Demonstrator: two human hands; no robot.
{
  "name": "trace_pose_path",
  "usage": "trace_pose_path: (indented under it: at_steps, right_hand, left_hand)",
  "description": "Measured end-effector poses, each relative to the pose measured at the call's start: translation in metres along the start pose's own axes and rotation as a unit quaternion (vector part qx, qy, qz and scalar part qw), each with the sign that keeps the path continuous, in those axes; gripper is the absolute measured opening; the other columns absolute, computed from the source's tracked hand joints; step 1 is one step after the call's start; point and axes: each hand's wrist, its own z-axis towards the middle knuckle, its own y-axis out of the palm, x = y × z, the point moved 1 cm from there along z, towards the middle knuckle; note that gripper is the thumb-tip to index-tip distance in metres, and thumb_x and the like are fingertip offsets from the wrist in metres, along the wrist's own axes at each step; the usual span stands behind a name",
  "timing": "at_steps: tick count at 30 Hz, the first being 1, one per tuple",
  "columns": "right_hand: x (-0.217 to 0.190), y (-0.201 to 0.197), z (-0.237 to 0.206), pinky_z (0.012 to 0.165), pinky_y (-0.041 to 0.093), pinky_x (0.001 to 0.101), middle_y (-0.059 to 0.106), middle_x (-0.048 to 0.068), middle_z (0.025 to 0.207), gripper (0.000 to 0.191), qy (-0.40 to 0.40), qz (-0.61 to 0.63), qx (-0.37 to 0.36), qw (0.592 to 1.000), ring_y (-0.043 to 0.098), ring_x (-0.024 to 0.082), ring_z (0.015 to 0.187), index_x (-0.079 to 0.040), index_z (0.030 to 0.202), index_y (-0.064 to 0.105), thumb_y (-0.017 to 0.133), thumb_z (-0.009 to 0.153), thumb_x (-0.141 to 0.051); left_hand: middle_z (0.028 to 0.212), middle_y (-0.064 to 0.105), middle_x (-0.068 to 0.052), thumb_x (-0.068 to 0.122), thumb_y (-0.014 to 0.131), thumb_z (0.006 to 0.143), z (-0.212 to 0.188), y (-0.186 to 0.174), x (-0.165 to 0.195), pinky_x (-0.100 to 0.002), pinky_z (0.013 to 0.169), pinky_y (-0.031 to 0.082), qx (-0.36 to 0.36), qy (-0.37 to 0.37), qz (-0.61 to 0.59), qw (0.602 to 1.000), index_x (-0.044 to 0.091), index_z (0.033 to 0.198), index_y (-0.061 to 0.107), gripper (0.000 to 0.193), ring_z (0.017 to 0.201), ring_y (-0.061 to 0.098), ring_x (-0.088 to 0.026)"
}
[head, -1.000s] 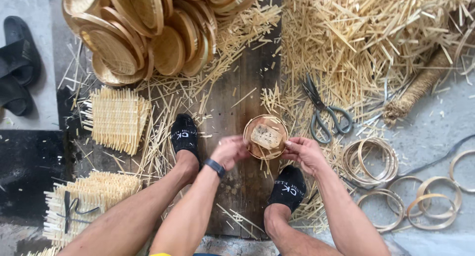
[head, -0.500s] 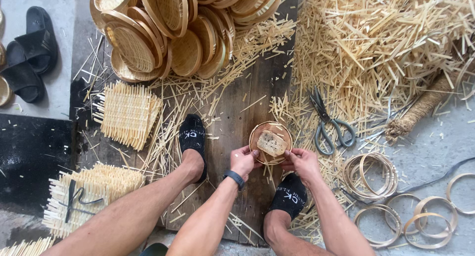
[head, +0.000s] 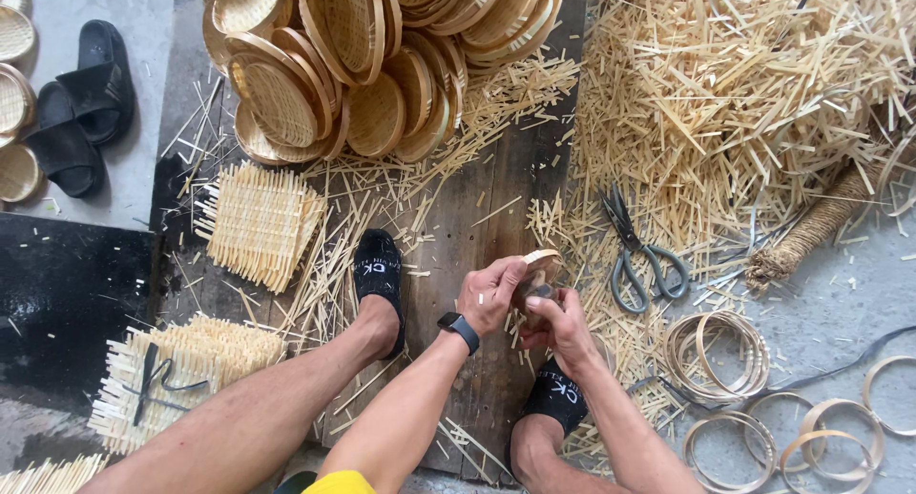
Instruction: The person sits on the floor assembling round bamboo steamer baskets. They weave thin bamboo strips into a flat mat, press a woven mat into a round wooden mold, fit a bent bamboo rim ring around it, and use shears to trim excess strip ends from the basket edge.
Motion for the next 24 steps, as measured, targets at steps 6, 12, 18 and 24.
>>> trace_pose_path:
  at_steps: [6, 12, 18, 24]
  right_hand:
    - [-0.019, -0.044, -0.02, 0.053, 0.057, 0.0351, 0.065, 0.018, 0.1, 0.069, -0.063, 0.121, -0.232, 0.963, 0.065, 0.023, 0.068, 0.002, 0.134, 0.051, 0.068, 0.082, -0.04]
    - [-0.02, -0.083, -0.027, 0.057, 0.057, 0.0419, 0.069, 0.026, 0.097, 0.07, -0.1, 0.21, -0.207, 0.95, 0.068, 0.03, 0.072, 0.012, 0.13, 0.057, 0.061, 0.085, -0.042]
    - [-0.007, -0.088, -0.016, 0.058, 0.057, 0.0434, 0.07, 0.026, 0.096, 0.065, -0.11, 0.196, -0.171, 0.959, 0.069, 0.031, 0.073, 0.012, 0.127, 0.058, 0.062, 0.086, -0.039]
    - [-0.007, -0.056, -0.015, 0.066, 0.059, 0.0433, 0.068, 0.026, 0.105, 0.065, -0.105, 0.168, -0.231, 0.953, 0.07, 0.032, 0.079, 0.01, 0.136, 0.053, 0.064, 0.089, -0.035]
  left_hand:
    - [0.098, 0.08, -0.016, 0.063, 0.053, 0.098, 0.055, -0.025, -0.054, -0.039, 0.078, 0.059, 0.038, -0.073, 0.001, 0.997, 0.005, 0.103, 0.08, 0.064, 0.091, 0.075, -0.026]
    - [0.121, 0.076, -0.01, 0.057, 0.043, 0.098, 0.155, -0.14, 0.04, -0.036, 0.09, 0.057, 0.124, -0.026, -0.149, 0.981, 0.016, 0.123, 0.075, 0.057, 0.104, 0.073, -0.022]
    - [0.113, 0.073, -0.024, 0.044, 0.037, 0.106, 0.212, -0.251, 0.197, -0.044, 0.091, 0.067, 0.051, 0.181, -0.505, 0.843, -0.007, 0.121, 0.058, 0.057, 0.095, 0.078, -0.028]
    - [0.083, 0.076, -0.003, 0.039, 0.061, 0.097, 0.155, -0.153, 0.123, -0.027, 0.06, 0.06, 0.053, -0.097, -0.084, 0.99, 0.013, 0.093, 0.073, 0.029, 0.065, 0.071, -0.01]
